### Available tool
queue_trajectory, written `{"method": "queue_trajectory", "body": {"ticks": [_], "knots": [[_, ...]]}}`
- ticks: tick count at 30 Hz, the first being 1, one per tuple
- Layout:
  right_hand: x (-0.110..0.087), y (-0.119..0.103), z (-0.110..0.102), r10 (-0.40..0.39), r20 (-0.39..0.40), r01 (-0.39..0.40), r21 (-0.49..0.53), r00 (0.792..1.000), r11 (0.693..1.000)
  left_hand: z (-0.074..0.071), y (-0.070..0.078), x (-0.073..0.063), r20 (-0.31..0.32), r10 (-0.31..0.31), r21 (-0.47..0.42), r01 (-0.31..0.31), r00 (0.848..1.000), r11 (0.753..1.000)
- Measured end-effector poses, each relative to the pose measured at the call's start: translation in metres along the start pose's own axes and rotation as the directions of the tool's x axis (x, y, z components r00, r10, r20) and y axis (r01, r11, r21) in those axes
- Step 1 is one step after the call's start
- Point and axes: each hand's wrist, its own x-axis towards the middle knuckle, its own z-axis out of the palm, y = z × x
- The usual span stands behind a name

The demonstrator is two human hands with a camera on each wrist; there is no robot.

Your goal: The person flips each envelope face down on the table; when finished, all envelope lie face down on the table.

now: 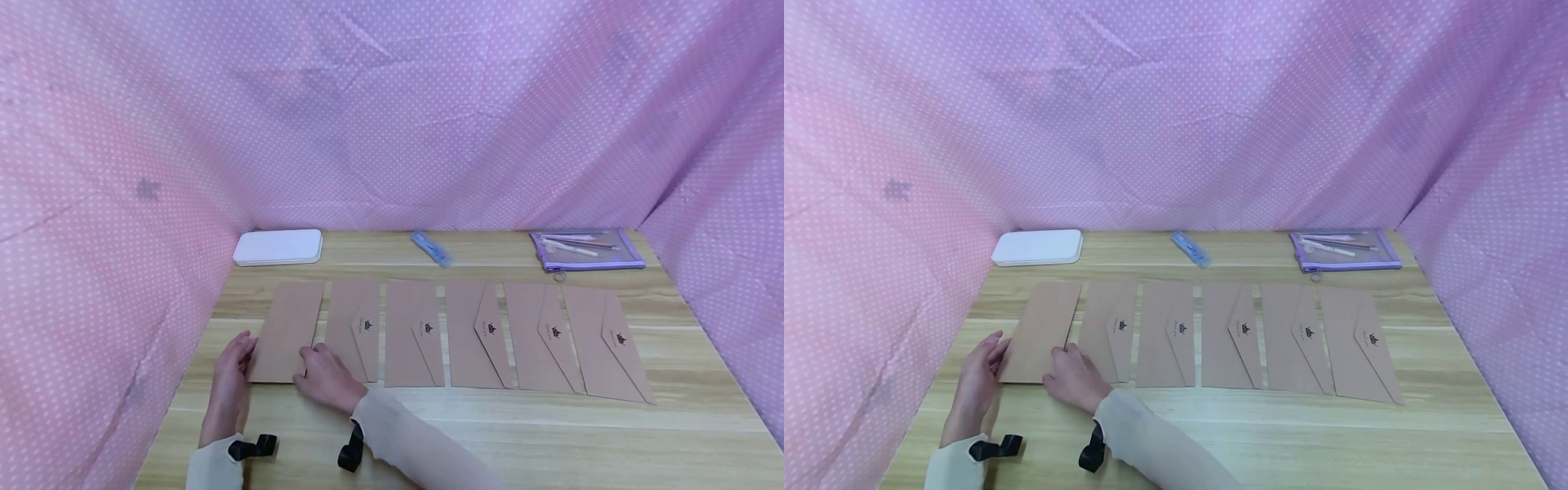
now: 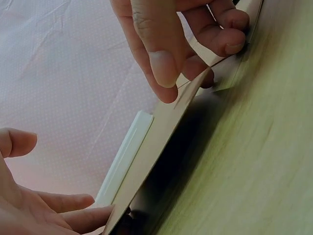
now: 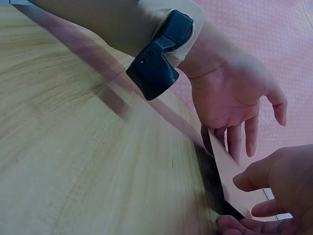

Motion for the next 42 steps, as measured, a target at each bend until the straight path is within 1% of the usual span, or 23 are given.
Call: {"method": "queue_trajectory", "body": {"ticks": [6,10,13,17,19,21,24,26,27,29,30,32,34,37,38,40,42], "knots": [[0.000,-0.003,-0.001,-0.004,0.004,0.005,-0.013,1.000,1.000,-0.001,0.000,0.001,-0.012,-0.010,-0.001,0.010,1.000,1.000],[-0.002,-0.002,-0.002,-0.009,0.006,0.009,-0.001,1.000,1.000,-0.001,0.000,0.002,-0.045,-0.009,-0.006,0.008,0.999,1.000],[-0.004,0.000,-0.006,-0.006,0.002,0.006,0.039,1.000,0.999,-0.001,0.000,0.001,-0.083,-0.004,0.044,0.008,0.997,0.999],[-0.007,0.007,-0.015,-0.014,-0.026,0.016,0.101,1.000,0.995,-0.001,0.001,-0.002,-0.090,-0.001,0.130,0.013,0.996,0.991],[-0.009,0.012,-0.021,-0.033,-0.050,0.039,0.117,0.998,0.992,0.000,0.001,-0.004,-0.090,0.023,0.150,-0.009,0.996,0.989],[-0.012,0.017,-0.027,-0.056,-0.074,0.064,0.114,0.996,0.991,0.003,0.002,-0.006,-0.105,0.072,0.152,-0.056,0.992,0.987],[-0.017,0.025,-0.035,-0.075,-0.104,0.086,0.108,0.992,0.990,0.012,0.004,-0.009,-0.128,0.163,0.134,-0.146,0.978,0.980],[-0.020,0.031,-0.039,-0.079,-0.121,0.092,0.107,0.990,0.990,0.020,0.006,-0.011,-0.126,0.209,0.117,-0.195,0.970,0.974],[-0.022,0.033,-0.041,-0.081,-0.132,0.095,0.102,0.988,0.990,0.024,0.006,-0.012,-0.110,0.227,0.108,-0.215,0.968,0.971],[-0.025,0.039,-0.045,-0.085,-0.159,0.100,0.086,0.984,0.991,0.032,0.007,-0.015,-0.075,0.246,0.108,-0.238,0.966,0.965],[-0.027,0.042,-0.047,-0.086,-0.172,0.101,0.076,0.981,0.992,0.036,0.008,-0.016,-0.047,0.252,0.106,-0.246,0.967,0.963],[-0.030,0.049,-0.051,-0.097,-0.200,0.106,0.038,0.975,0.994,0.042,0.007,-0.018,0.020,0.267,0.070,-0.268,0.963,0.961],[-0.032,0.056,-0.055,-0.105,-0.216,0.109,0.005,0.971,0.994,0.048,0.006,-0.020,0.083,0.289,0.020,-0.292,0.954,0.956],[-0.036,0.067,-0.061,-0.108,-0.218,0.106,-0.024,0.970,0.994,0.055,0.002,-0.020,0.173,0.320,-0.075,-0.312,0.931,0.947],[-0.037,0.070,-0.062,-0.109,-0.217,0.104,-0.033,0.970,0.994,0.057,0.000,-0.020,0.198,0.327,-0.090,-0.315,0.924,0.945],[-0.039,0.078,-0.064,-0.110,-0.213,0.102,-0.048,0.971,0.994,0.062,-0.003,-0.020,0.242,0.327,-0.117,-0.307,0.914,0.945],[-0.041,0.085,-0.065,-0.108,-0.216,0.095,-0.068,0.970,0.993,0.066,-0.006,-0.020,0.285,0.311,-0.132,-0.284,0.907,0.950]]}}
